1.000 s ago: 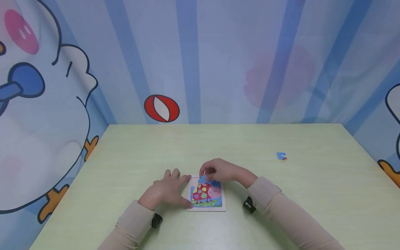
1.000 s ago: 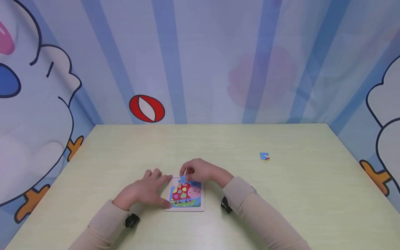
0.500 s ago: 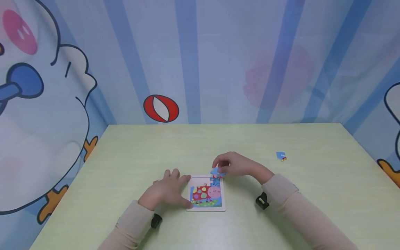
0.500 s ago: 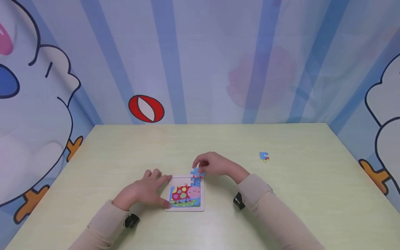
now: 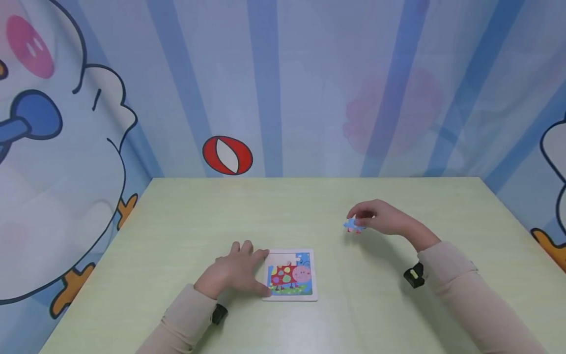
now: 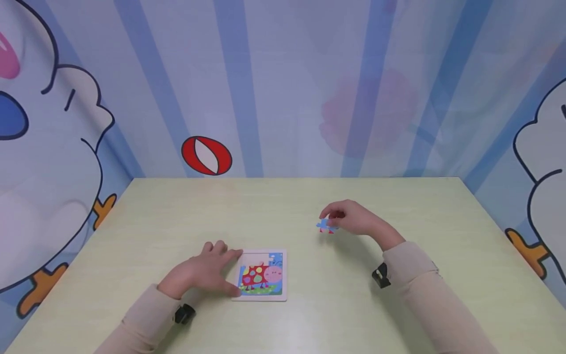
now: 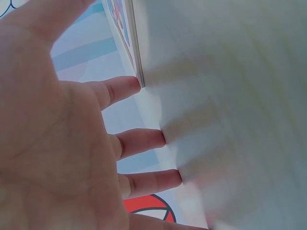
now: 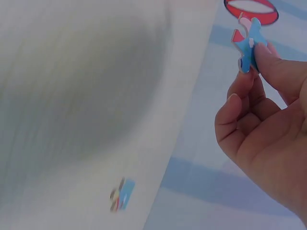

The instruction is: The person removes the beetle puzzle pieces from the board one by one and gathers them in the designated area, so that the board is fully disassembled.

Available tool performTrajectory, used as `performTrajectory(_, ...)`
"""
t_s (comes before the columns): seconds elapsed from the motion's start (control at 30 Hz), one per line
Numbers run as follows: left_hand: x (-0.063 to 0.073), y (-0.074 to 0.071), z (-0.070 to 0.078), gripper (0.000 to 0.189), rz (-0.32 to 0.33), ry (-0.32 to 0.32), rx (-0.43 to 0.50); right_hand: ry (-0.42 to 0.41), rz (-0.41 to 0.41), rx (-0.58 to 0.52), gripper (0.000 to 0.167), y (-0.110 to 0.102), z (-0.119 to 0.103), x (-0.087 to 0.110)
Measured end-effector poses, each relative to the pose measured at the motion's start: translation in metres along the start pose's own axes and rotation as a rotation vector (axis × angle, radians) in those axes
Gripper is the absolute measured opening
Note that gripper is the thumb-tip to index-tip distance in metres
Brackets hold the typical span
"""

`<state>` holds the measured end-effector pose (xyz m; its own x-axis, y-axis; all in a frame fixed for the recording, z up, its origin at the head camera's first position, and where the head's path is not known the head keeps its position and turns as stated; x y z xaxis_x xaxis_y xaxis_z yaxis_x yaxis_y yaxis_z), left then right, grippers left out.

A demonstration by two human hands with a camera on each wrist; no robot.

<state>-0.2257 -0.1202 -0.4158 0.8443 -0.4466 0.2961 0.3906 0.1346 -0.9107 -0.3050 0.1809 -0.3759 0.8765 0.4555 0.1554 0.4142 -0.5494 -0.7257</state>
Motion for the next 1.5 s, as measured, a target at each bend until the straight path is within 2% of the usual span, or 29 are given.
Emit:
performTrajectory(0.33, -0.001, 0.001, 0.0, 0.091, 0.005, 0.007, -0.004, 0.082, 0.063, 0.026, 0.026, -0.035, 0.034, 0.018)
performTrajectory(0.77, 0.0, 0.001, -0.002, 0.092, 0.006, 0.008, -0.018, 0.17, 0.138, 0.074, 0.028, -0.067, 0.088, 0.033)
performTrajectory(1.2, -0.001, 0.002, -0.003, 0.092, 0.006, 0.007, -0.02, 0.298, 0.131, 0.075, 0.028, -0.074, 0.129, 0.039)
performTrajectory(1.5, -0.001, 0.002, -0.003, 0.092, 0.003, 0.01, -0.016, 0.37, 0.105, 0.088, 0.029, -0.071, 0.145, 0.035)
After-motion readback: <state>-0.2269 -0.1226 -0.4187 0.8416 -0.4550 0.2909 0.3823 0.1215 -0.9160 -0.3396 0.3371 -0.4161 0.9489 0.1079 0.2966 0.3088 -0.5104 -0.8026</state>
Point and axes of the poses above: each hand's wrist, its own x-axis away from the middle knuckle, its own y-axis out of the palm, z = x × y, the point moved 6 cm from there along -x, towards the middle knuckle, and after that the axes turned 7 degrees about y, right-handed, at the moved point
